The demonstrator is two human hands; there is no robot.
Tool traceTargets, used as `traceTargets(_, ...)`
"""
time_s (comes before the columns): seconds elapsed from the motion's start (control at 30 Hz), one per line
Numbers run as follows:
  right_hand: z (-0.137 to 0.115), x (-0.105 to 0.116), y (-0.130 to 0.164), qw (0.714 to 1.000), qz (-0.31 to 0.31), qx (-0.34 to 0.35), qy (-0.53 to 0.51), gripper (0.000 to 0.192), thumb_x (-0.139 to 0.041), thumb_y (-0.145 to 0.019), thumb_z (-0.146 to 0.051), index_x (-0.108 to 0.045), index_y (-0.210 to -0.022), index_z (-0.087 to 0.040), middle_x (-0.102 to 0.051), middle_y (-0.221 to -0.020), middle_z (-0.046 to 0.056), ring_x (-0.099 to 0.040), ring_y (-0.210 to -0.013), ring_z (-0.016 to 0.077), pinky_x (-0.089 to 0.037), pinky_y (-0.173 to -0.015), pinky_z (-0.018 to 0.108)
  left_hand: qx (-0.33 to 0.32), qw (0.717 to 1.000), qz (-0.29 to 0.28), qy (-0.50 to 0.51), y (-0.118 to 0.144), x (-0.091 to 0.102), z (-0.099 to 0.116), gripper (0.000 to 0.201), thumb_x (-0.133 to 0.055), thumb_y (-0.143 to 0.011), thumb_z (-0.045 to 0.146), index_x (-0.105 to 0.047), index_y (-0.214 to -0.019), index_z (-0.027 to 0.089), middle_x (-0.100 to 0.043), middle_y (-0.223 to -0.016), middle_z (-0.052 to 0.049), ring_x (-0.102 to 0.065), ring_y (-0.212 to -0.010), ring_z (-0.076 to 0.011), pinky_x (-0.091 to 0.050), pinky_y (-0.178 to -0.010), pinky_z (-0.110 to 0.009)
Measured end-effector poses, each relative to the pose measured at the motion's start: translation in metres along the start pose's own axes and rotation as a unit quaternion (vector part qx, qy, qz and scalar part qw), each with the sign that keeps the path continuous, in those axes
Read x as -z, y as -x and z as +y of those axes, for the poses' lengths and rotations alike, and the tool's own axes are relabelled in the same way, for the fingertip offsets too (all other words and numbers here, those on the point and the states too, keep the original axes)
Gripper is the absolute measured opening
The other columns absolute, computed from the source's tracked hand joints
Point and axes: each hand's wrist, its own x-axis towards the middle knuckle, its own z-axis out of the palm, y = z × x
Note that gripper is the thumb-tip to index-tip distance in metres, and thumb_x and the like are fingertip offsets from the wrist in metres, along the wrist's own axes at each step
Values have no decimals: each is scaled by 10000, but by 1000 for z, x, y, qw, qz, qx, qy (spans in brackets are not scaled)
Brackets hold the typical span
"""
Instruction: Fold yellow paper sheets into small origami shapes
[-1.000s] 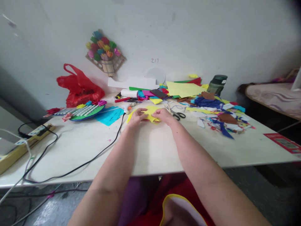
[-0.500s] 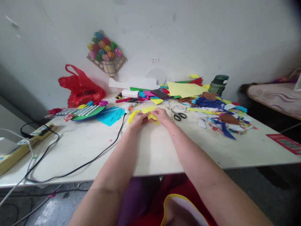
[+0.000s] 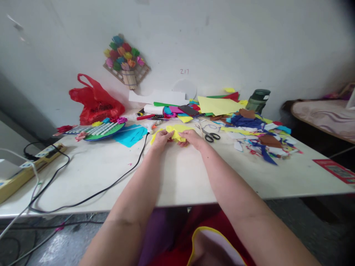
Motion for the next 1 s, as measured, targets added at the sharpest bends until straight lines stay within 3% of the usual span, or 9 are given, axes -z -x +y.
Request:
traceTargets(0.27,-6,-6,4,1000,15,-14,15,200,-541,-852,-213,-541,-672,-126,-615,-459,26,-560,-360,113,-438,-396,187,13,1000,3,10,2,0,3,378,-761,-525,423,-566,-647,124,-574,-620,-1,-533,-540,-91,-466,-563,-233)
traceTargets(0.4,-4,-4,4,1000,-9,-8,-7,211,-573,-833,-293,-581,-708,-123,-655,-536,53,-592,-411,124,-442,-399,194,4,1000,4,8,2,1,3,361,-756,-540,424,-553,-612,134,-557,-596,12,-504,-503,-73,-452,-537,-214)
traceTargets(0.6,-4,-6,6,1000,-5,6,-24,268,-719,-695,-277,-518,-578,-142,-610,-480,20,-585,-428,123,-458,-417,203,-2,999,-31,-4,7,-2,6,334,-751,-551,423,-570,-607,148,-557,-590,17,-532,-557,-92,-456,-578,-218)
traceTargets(0.8,-8,-14,8,998,18,22,-51,292,-726,-664,-264,-489,-532,-156,-577,-449,-2,-550,-391,116,-442,-404,217,31,994,-94,43,11,-7,6,368,-747,-572,420,-611,-766,138,-627,-690,-16,-575,-577,-111,-470,-597,-249)
traceTargets(1.0,-4,-16,5,996,20,32,-77,313,-743,-626,-273,-467,-524,-166,-514,-420,-44,-570,-433,116,-460,-435,213,6,997,-39,66,7,-8,2,356,-777,-534,397,-566,-661,140,-595,-611,10,-564,-556,-98,-474,-589,-233)
